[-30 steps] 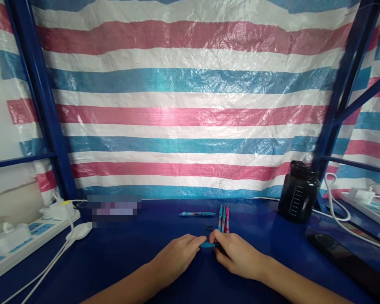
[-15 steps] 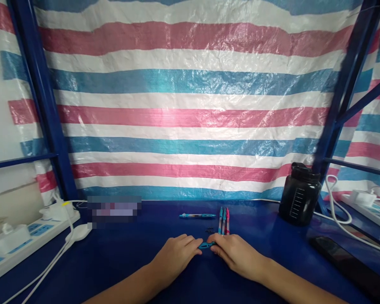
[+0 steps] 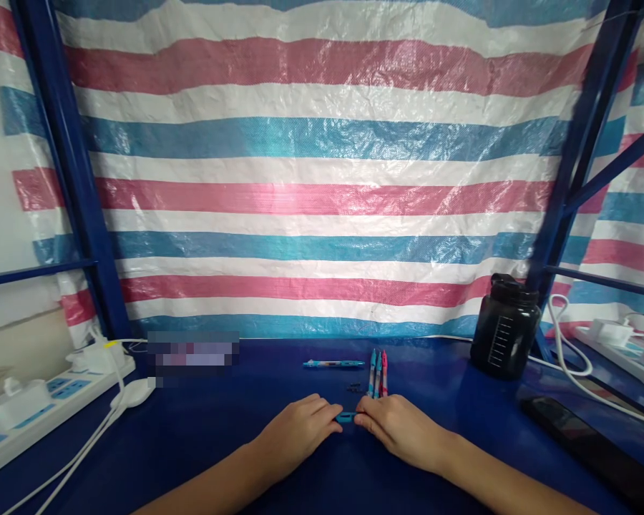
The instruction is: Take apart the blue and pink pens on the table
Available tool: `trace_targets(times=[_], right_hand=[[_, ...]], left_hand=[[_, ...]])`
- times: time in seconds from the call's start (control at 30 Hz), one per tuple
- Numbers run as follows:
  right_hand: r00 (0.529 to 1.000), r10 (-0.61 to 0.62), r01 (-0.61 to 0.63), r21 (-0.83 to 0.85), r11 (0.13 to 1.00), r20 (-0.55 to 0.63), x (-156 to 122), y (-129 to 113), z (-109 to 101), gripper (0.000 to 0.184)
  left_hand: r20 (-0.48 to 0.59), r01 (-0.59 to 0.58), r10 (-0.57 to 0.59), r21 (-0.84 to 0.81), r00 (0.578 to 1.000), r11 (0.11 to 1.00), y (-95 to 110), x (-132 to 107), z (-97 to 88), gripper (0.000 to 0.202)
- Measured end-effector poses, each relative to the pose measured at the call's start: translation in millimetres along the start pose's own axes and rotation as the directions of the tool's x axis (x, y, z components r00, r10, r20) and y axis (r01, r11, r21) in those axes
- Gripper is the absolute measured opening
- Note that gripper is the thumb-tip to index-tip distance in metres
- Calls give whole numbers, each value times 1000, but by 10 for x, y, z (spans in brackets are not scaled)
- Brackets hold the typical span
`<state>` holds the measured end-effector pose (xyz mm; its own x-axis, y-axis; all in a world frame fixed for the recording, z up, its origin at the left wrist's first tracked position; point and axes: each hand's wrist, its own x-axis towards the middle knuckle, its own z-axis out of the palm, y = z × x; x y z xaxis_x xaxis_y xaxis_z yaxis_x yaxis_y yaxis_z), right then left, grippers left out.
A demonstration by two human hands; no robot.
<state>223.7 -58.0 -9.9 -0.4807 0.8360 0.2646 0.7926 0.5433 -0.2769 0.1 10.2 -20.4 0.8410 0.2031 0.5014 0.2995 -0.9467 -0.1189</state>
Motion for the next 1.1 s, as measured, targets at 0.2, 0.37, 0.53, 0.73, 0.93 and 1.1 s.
trace_targets(times=[0.2, 0.37, 0.53, 0.73, 0.93, 1.1], right_hand=[[1000, 26, -26, -11, 1000, 1, 5, -34, -27, 21], [999, -33, 36, -81, 996, 40, 11, -22, -46, 22], [998, -46, 50, -91, 995, 41, 14, -29, -58, 18], [997, -45, 52, -117, 992, 56, 10, -35, -57, 13], [998, -48, 52, -100, 994, 47, 4, -42, -63, 16], [996, -65, 72, -121, 990, 64, 10, -18, -37, 10]], left_hand=[[4, 17, -17, 8, 1000, 1000, -9, -5, 42, 25], [37, 0, 1, -29, 999, 1000, -8, 6, 14, 26], [43, 10, -9, -34, 999, 999, 4, 6, -15, 27], [58, 25, -23, -31, 998, 999, 7, 7, -13, 30], [33, 0, 1, -33, 999, 999, -1, 13, -15, 36], [58, -26, 25, 21, 998, 999, 21, 25, -34, 30]])
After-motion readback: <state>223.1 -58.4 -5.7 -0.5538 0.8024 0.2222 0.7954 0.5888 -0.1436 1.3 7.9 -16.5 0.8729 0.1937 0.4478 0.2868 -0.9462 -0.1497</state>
